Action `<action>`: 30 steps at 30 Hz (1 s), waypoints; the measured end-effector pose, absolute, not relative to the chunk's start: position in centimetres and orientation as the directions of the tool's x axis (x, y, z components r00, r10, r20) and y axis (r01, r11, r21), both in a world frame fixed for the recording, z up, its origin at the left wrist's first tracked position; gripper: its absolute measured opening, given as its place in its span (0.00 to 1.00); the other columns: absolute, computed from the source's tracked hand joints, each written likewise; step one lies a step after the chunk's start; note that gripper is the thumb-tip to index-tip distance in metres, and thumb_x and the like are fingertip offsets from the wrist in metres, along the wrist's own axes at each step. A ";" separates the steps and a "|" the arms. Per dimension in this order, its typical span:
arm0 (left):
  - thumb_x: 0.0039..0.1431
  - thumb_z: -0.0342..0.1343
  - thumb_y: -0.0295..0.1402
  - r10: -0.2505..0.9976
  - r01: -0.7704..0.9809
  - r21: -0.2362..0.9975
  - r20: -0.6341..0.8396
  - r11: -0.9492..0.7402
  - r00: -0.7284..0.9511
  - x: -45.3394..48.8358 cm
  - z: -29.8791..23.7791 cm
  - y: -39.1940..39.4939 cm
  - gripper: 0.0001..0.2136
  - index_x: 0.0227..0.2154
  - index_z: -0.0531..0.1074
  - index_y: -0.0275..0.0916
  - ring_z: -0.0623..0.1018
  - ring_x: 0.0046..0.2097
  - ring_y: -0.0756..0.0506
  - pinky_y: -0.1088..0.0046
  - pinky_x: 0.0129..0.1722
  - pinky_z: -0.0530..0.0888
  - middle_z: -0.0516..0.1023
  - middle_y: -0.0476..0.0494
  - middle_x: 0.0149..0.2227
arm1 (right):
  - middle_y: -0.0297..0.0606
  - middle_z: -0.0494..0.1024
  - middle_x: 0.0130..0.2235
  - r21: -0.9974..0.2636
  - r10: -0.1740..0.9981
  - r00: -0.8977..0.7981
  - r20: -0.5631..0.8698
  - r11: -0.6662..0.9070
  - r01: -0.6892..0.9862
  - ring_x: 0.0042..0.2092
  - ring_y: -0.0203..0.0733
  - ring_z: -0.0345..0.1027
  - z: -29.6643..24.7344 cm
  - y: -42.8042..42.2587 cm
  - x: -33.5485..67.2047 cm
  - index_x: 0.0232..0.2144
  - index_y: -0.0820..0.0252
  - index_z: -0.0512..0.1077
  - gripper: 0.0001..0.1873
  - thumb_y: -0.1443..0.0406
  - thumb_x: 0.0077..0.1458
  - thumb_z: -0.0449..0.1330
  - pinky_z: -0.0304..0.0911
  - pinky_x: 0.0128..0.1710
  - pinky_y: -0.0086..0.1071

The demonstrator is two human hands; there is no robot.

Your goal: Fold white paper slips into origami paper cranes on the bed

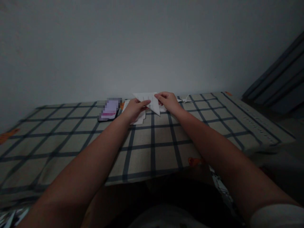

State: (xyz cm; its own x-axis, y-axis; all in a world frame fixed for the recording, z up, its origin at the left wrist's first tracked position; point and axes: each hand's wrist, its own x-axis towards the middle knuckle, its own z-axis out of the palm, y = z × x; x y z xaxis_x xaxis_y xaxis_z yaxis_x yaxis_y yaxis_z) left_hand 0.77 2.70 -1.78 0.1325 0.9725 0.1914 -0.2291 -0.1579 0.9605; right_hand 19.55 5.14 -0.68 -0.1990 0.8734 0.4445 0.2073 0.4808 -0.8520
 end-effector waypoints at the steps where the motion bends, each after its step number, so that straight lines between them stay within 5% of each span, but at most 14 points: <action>1: 0.45 0.69 0.32 0.974 -0.227 0.961 0.191 -0.160 0.120 0.7 -1.9 2.8 0.16 0.39 0.79 0.35 0.79 0.48 0.39 0.59 0.54 0.72 0.81 0.34 0.46 | 0.35 0.74 0.27 -0.848 0.871 -0.203 0.448 0.486 0.213 0.28 0.34 0.65 -0.7 5.2 19.6 0.31 0.61 0.75 0.17 0.52 0.55 0.60 0.61 0.30 0.28; 17: 0.44 0.67 0.27 0.985 -0.242 0.961 0.152 -0.130 0.076 0.9 -1.5 2.6 0.13 0.37 0.79 0.33 0.80 0.48 0.38 0.58 0.54 0.73 0.81 0.34 0.46 | 0.35 0.76 0.29 -0.868 0.876 -0.216 0.431 0.468 0.165 0.28 0.33 0.66 -0.4 5.1 19.6 0.33 0.61 0.76 0.14 0.55 0.53 0.63 0.62 0.30 0.29; 30: 0.45 0.70 0.33 0.980 -0.201 0.975 0.126 -0.094 0.156 0.5 -2.1 3.1 0.13 0.34 0.80 0.33 0.80 0.39 0.44 0.67 0.44 0.76 0.82 0.36 0.41 | 0.35 0.74 0.27 -0.865 0.877 -0.165 0.452 0.476 0.158 0.28 0.34 0.66 -0.1 4.7 19.6 0.31 0.62 0.76 0.15 0.55 0.54 0.61 0.62 0.30 0.29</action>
State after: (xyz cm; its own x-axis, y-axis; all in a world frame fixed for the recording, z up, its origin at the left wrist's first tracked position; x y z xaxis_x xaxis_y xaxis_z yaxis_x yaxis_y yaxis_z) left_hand 0.49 3.07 -2.06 0.1561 0.9796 0.1262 -0.2008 -0.0936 0.9752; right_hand 19.56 4.74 -0.14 -0.1648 0.8766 0.4522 0.1585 0.4760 -0.8650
